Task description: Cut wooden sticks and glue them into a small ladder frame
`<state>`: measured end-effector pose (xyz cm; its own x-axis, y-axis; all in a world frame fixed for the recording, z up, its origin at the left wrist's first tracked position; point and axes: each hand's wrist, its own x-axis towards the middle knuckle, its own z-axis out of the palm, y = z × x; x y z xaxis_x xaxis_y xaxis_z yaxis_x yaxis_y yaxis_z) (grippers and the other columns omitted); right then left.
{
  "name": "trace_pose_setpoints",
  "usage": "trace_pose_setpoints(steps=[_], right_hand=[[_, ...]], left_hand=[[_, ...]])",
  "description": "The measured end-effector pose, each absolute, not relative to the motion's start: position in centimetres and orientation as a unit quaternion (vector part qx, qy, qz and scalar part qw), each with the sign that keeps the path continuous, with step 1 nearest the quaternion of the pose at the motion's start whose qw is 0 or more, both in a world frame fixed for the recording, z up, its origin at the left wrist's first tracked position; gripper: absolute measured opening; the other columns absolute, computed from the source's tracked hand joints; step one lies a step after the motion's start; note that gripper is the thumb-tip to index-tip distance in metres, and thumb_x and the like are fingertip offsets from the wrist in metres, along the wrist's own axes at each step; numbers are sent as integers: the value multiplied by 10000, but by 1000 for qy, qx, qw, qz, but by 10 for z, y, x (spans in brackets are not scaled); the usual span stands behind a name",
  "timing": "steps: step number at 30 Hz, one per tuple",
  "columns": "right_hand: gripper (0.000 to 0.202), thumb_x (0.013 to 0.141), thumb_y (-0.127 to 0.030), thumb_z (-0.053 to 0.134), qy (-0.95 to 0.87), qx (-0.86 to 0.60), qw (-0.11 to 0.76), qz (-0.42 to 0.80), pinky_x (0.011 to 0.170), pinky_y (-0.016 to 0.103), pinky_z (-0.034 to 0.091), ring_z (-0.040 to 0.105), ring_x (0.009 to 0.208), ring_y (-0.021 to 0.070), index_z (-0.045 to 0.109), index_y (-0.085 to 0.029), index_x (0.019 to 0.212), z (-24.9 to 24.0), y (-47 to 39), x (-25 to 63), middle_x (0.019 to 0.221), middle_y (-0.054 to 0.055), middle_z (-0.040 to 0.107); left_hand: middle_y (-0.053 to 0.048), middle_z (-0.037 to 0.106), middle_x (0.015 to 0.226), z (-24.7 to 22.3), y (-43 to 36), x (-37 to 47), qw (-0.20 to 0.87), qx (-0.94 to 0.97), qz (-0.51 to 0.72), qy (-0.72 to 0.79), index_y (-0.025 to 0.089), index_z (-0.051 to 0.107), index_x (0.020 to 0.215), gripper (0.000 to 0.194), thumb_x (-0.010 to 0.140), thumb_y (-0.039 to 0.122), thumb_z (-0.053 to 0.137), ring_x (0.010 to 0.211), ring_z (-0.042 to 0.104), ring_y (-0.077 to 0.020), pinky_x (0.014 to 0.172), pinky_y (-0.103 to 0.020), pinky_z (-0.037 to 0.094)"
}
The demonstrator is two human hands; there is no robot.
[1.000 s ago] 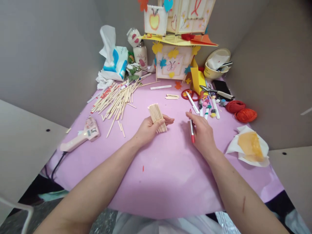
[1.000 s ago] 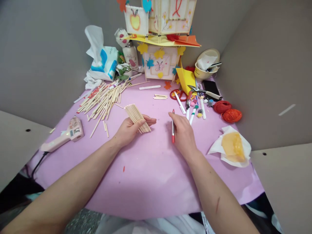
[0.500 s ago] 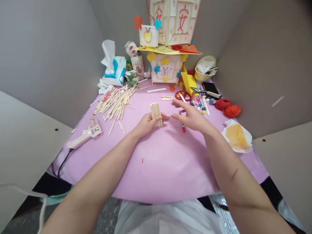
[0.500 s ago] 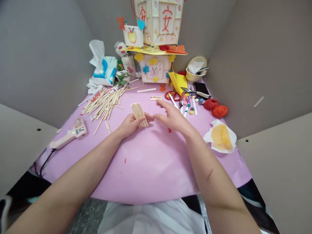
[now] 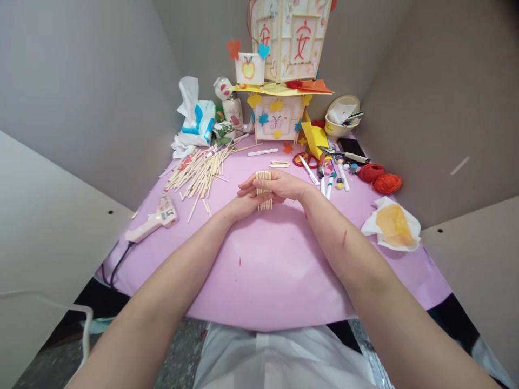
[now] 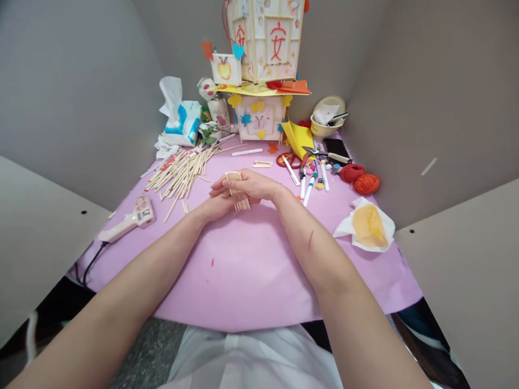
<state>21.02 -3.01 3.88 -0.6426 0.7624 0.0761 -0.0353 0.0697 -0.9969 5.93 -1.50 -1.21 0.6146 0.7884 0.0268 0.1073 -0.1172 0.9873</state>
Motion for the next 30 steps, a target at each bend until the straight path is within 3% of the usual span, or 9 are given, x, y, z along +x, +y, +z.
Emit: trace_pose_setpoints(steps=[4,12,21,26,30], right_hand=[[300,793,-427,633,-658,-294,331,610,680,254,548,668,915,177,686,-185,963,44,-28,212,1016,54,720],[350,831,-414,595,-672,-269,328,606,916,308,478,622,1048,187,686,-123,1002,25,-19,217,1057,95,707],[378,835,-452,586,-655,-260,345,620,905,327,492,628,1043,197,666,-143,1037,23,-15,216,1066,87,703],[383,845,-459,564,-660,-262,354,608,921,330,483,635,1017,190,678,-119,980,20,-14,214,1009,93,717],[321,863,-403,555,-650,-291,349,610,895,315,498,638,1007,183,679,-125,963,25,-15,211,990,82,722]], left_hand=[[-91,705,1043,-10,-7,63,546,734,273,299,158,699,1019,319,859,385,543,1057,619,-245,995,-361,411],[-89,638,1207,-27,1,65,493,766,266,316,166,619,1166,419,845,426,555,1167,550,-272,1022,-417,396],[-100,700,1062,-23,8,66,531,772,237,254,131,690,1031,333,872,365,514,1063,615,-255,963,-386,449],[-59,680,1121,-37,14,63,507,764,263,298,188,675,1083,320,836,359,565,1119,580,-259,994,-397,429],[-68,703,1047,-36,12,65,547,722,281,318,179,692,1012,296,797,369,620,1109,585,-266,983,-396,438]])
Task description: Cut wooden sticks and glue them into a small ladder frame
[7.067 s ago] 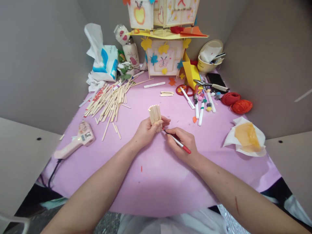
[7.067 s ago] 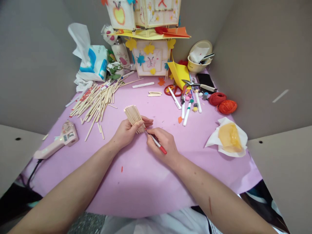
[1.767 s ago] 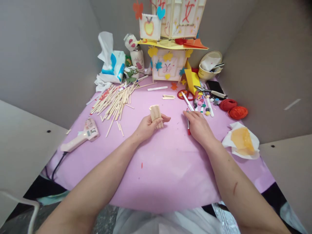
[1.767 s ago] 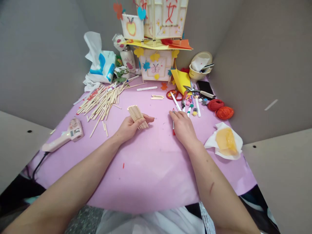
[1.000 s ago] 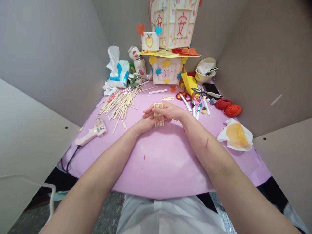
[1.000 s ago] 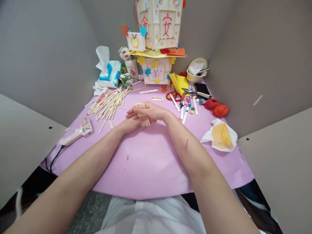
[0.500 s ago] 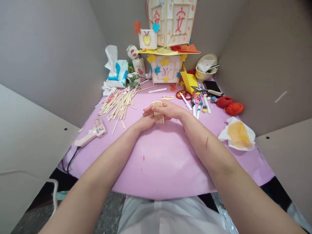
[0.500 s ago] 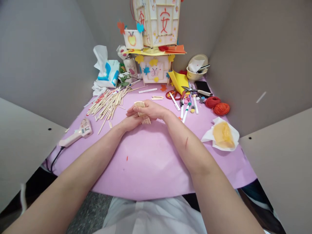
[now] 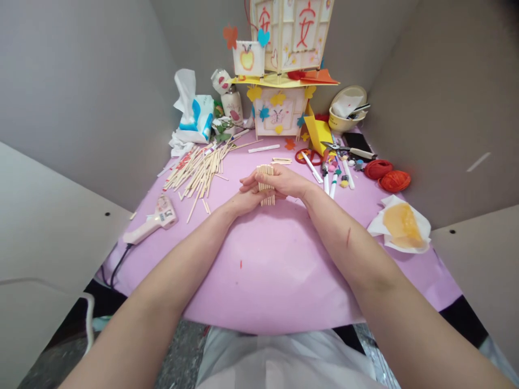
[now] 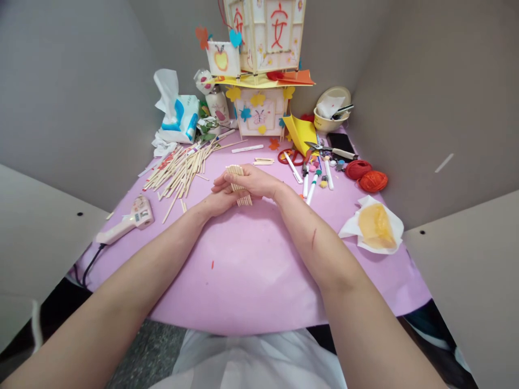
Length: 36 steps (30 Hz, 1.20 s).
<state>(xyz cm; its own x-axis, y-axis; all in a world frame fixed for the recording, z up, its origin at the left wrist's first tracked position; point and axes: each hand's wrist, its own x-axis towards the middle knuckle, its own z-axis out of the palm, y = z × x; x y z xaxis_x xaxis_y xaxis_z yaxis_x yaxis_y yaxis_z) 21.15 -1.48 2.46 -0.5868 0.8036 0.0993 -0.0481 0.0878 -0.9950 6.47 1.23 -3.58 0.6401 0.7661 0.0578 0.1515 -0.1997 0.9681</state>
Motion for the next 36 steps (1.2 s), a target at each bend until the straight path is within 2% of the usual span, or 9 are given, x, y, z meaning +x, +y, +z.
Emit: trace_pose_setpoints(steps=[5,8,10,18,23,27,30,33,36], right_hand=[[237,904,-317,515,-570,-314,352,673,785,296,553,667,910,177,660,-139,961,36,-8,211,1014,89,717],[262,952,-260,401,-473,-317,316,759,777,319,568,674,861,160,632,-139,962,40,-5,212,1057,90,704],[292,970,-250,346,-425,-332,289,791,780,325,572,676,828,149,616,-142,979,40,-6,212,1081,88,695],[309,982,-248,306,-404,-338,276,804,797,317,574,676,824,137,588,-126,1019,31,-18,214,1099,105,682],[287,966,-298,378,-458,-324,285,777,743,322,587,672,890,167,605,-136,1035,30,-21,217,1162,117,657],[362,882,-463,528,-573,-297,341,683,841,360,548,637,1015,214,634,-152,1035,45,-35,227,1159,126,655],[484,836,-544,552,-664,-349,393,532,962,384,462,586,1105,213,595,-196,1169,50,-44,250,1236,101,608],[442,865,-450,548,-661,-541,420,307,958,395,434,589,1068,216,567,-160,1197,36,-49,276,1195,125,613],[371,856,-350,556,-628,-696,319,140,898,399,444,608,980,246,587,-113,1140,8,-52,290,1066,147,651]], left_hand=[[-128,713,937,-5,-2,75,709,593,282,260,104,680,930,236,796,294,634,929,667,-262,910,-444,481],[-127,714,931,15,-12,76,799,502,218,248,85,664,938,168,839,180,567,852,685,-221,908,-447,479],[-118,715,949,22,-18,75,836,457,169,254,89,656,957,188,878,130,491,858,685,-196,937,-435,460],[-110,713,968,16,-29,73,864,412,135,256,84,623,1002,228,916,119,414,902,677,-180,994,-416,415],[-120,716,921,14,-34,78,840,450,171,250,83,634,955,163,869,153,515,863,681,-196,951,-437,448],[-125,713,865,10,-34,80,753,571,240,223,84,667,880,210,794,274,642,839,680,-235,886,-449,488],[-129,708,960,7,-30,78,628,671,310,243,104,679,912,262,822,339,605,927,663,-240,907,-420,476],[-127,696,1039,2,-25,74,540,720,349,262,115,681,968,307,863,364,535,995,640,-227,942,-383,449],[-129,692,1061,-8,-21,72,511,739,344,272,115,681,994,336,877,375,504,1016,631,-226,942,-369,442]])
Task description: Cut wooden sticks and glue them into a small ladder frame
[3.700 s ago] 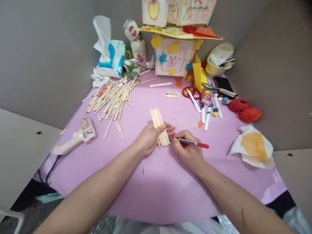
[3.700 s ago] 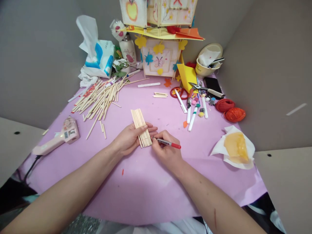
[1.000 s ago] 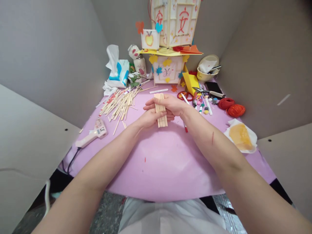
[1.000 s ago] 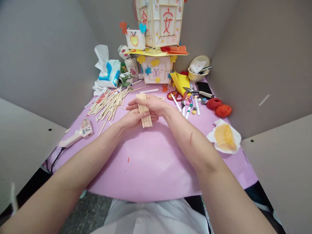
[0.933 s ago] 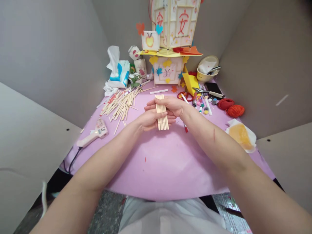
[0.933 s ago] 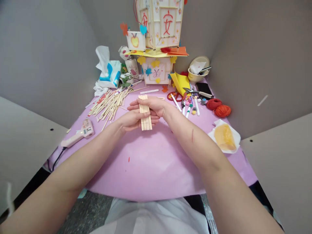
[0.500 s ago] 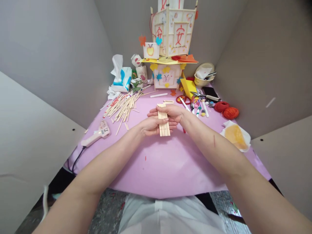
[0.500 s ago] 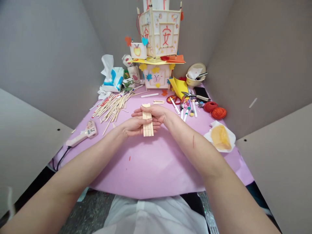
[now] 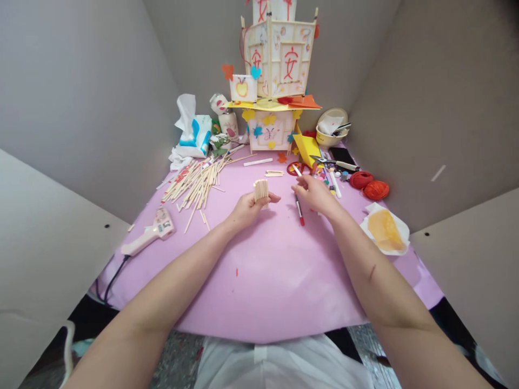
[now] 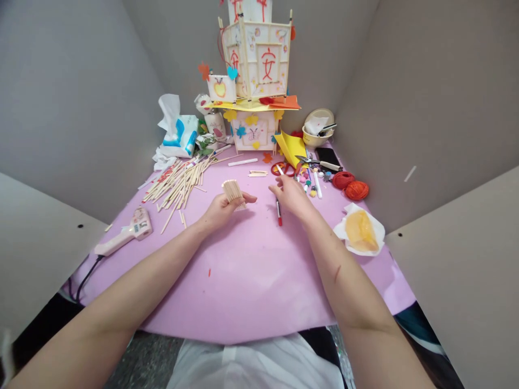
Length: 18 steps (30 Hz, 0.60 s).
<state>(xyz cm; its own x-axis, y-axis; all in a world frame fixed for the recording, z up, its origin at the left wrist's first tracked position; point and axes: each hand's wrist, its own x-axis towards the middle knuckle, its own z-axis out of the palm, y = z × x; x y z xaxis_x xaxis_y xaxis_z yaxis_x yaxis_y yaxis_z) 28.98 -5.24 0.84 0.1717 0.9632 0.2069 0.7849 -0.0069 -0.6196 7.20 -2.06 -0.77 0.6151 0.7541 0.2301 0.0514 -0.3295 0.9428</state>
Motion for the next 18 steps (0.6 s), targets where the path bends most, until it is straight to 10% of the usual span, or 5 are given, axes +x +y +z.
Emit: trace_pose_setpoints(steps=[10,18], right_hand=[[321,883,-185,410,-618,-776,116,52,736,358,453,631,874,284,529,-124,1174,-22,-60,269,971,184,650],[261,897,-227,399,-667,-611,414,103,832,328,456,606,895,194,647,-190,970,-23,-64,269,935,67,652]], left_hand=[[-135,681,1102,-21,-14,70,573,702,316,281,117,681,1025,323,875,344,507,1058,616,-237,966,-386,432],[-131,684,1091,-21,-13,70,580,692,329,277,119,684,1003,312,856,342,524,1036,628,-237,964,-395,436]])
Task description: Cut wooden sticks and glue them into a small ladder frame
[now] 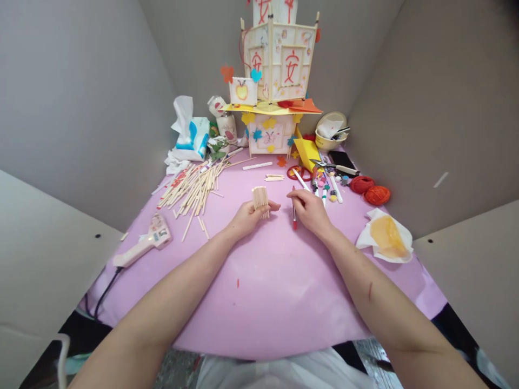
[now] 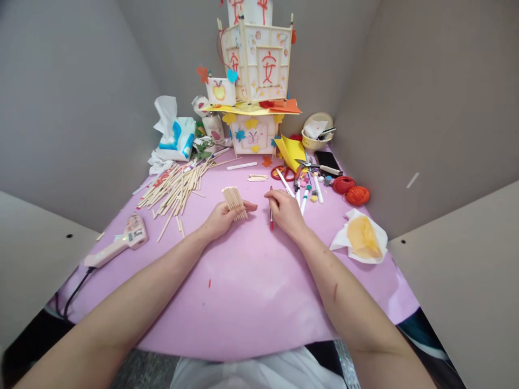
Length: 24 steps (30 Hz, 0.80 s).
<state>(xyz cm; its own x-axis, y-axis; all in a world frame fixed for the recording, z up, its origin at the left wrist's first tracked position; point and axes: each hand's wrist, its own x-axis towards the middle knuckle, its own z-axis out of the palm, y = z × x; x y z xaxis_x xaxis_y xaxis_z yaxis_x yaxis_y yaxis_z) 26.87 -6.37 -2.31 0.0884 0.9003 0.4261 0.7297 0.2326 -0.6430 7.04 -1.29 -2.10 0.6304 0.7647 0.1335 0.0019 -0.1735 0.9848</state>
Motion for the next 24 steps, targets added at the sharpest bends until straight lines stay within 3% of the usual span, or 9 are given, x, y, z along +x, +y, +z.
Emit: trace_pose_setpoints(steps=[4,9,13,18,21,24], right_hand=[[210,855,-262,482,-578,-525,582,227,781,341,499,625,789,166,632,-210,993,-19,-65,264,875,28,654],[215,764,-251,637,-511,-425,671,329,858,381,505,642,864,173,583,-245,972,-9,-73,252,885,12,670],[258,762,-317,665,-491,-430,681,333,827,357,514,635,863,168,509,-256,959,0,-79,240,906,21,666],[309,786,-372,662,-570,-379,616,390,915,375,475,617,1031,177,439,-259,968,19,-68,229,1165,64,632],[264,838,-441,584,-581,-357,584,440,941,399,468,617,1069,195,487,-231,965,26,-51,225,1103,76,669],[338,887,-497,476,-565,-335,588,472,948,409,472,635,1047,196,529,-225,1081,29,-38,224,1083,83,682]], left_hand=[[-123,691,1076,-21,-13,70,559,708,331,277,126,691,989,324,853,367,520,1029,627,-240,961,-392,434],[-137,687,1082,-20,-15,70,571,709,322,261,117,685,994,339,867,371,501,1036,626,-243,961,-396,430],[-145,684,1084,-24,-13,70,591,696,319,253,111,679,998,332,867,367,514,1023,632,-239,945,-391,440],[-128,686,1082,-26,-10,69,588,700,316,251,121,681,988,305,858,350,527,1020,632,-230,947,-378,438],[-125,687,1081,-23,-11,69,587,702,313,255,122,682,985,300,855,341,524,1030,627,-233,954,-383,435],[-123,689,1076,-20,-11,68,585,706,310,253,125,685,983,300,860,340,517,1038,623,-232,963,-382,429]])
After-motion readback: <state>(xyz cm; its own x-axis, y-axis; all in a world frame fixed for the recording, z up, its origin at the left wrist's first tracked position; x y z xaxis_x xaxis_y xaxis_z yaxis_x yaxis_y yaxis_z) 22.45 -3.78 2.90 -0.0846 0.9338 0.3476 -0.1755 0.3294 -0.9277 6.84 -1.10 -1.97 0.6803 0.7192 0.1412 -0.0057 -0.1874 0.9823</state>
